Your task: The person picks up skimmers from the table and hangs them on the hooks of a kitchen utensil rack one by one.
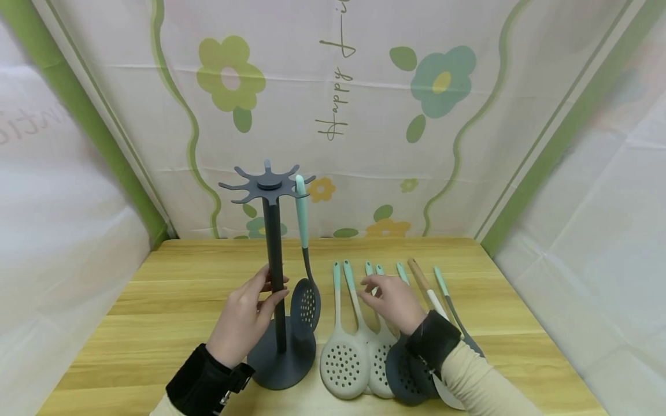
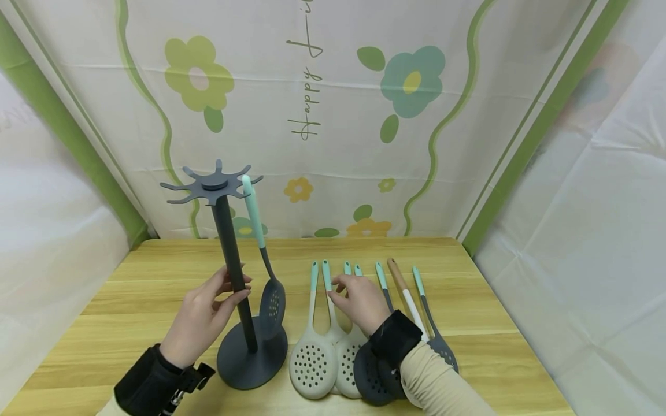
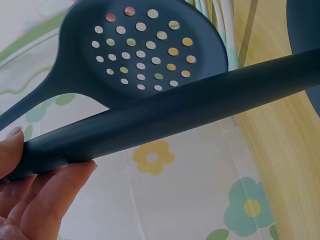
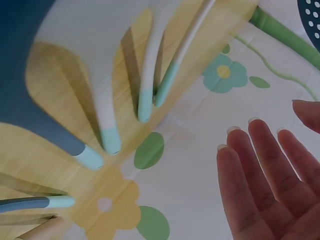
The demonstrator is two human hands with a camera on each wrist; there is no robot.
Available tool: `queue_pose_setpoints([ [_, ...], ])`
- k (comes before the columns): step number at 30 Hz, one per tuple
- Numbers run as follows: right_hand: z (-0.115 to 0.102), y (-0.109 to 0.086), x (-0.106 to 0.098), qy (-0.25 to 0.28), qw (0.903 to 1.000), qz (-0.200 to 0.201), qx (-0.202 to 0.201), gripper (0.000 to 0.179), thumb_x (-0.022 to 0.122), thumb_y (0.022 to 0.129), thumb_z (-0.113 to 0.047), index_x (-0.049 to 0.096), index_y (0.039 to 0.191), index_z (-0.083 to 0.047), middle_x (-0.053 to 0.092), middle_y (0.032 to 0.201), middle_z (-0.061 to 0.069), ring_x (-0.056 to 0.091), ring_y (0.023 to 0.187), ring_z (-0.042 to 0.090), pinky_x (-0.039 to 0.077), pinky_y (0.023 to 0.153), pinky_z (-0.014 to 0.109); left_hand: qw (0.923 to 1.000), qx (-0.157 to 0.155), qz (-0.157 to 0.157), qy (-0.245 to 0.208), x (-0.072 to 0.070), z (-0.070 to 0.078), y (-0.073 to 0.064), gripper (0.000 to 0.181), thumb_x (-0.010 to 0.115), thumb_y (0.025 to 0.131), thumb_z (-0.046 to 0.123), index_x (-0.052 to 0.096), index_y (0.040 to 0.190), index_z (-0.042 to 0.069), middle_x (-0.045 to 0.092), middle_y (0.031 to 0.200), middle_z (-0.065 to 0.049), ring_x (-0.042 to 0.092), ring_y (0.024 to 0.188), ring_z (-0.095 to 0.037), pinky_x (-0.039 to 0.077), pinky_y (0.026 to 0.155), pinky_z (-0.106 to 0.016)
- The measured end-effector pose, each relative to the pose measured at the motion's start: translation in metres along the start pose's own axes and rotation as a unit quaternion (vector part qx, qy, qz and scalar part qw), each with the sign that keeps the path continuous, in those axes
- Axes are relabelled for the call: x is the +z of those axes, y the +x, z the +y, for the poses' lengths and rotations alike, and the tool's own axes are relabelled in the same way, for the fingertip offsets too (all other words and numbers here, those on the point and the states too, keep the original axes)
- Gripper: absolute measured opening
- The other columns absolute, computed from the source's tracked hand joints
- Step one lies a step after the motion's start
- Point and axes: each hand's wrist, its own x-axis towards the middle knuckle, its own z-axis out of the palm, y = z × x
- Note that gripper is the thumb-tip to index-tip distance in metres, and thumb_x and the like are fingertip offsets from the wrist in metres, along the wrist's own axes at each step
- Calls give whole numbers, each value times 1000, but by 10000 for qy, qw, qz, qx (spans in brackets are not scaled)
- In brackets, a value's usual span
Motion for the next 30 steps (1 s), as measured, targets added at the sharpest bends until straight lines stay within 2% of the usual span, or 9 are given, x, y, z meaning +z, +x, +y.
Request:
queue_pose_setpoints([
  [13, 14, -1, 0, -238, 9991, -105, 333, 21, 72, 89, -23, 77, 103, -9, 74, 89, 1, 64, 75, 12, 57, 66, 36, 10000, 19, 35, 61, 0, 0, 0, 36, 74, 82, -3, 65, 117, -2, 74, 101, -11, 73, 85, -22, 62, 61, -29],
  [22, 25, -2, -3, -293, 9981, -162, 525, 29, 71, 90, -25, 76, 110, -5, 74, 93, 2, 68, 81, 17, 58, 69, 38, 10000, -20, -8, 1, 0, 1, 0, 36, 73, 83, -3, 65, 118, -2, 74, 102, -10, 72, 86, -21, 62, 62, -29],
  [28, 31, -2, -4, -326, 9980, -47, 531, 26, 71, 89, -22, 76, 107, -4, 74, 89, 3, 66, 76, 15, 57, 63, 36, 10000, -21, -14, 11, 0, 1, 0, 35, 73, 83, -3, 65, 117, -2, 74, 102, -11, 73, 86, -22, 62, 62, -29],
  [29, 32, -2, -5, -385, 9980, -8, 509, 25, 71, 89, -22, 76, 107, -5, 74, 88, 2, 65, 74, 13, 57, 64, 37, 10000, -20, -13, 11, 0, 1, 0, 35, 73, 83, -3, 65, 117, -2, 74, 102, -11, 73, 86, -22, 62, 62, -29],
  [30, 33, -2, -5, -447, 9979, 20, 473, 25, 71, 90, -23, 77, 106, -4, 74, 87, 2, 64, 71, 12, 57, 72, 38, 10000, -18, -11, 12, 0, 0, 0, 35, 73, 83, -3, 65, 117, -2, 74, 102, -11, 73, 87, -22, 62, 62, -29],
])
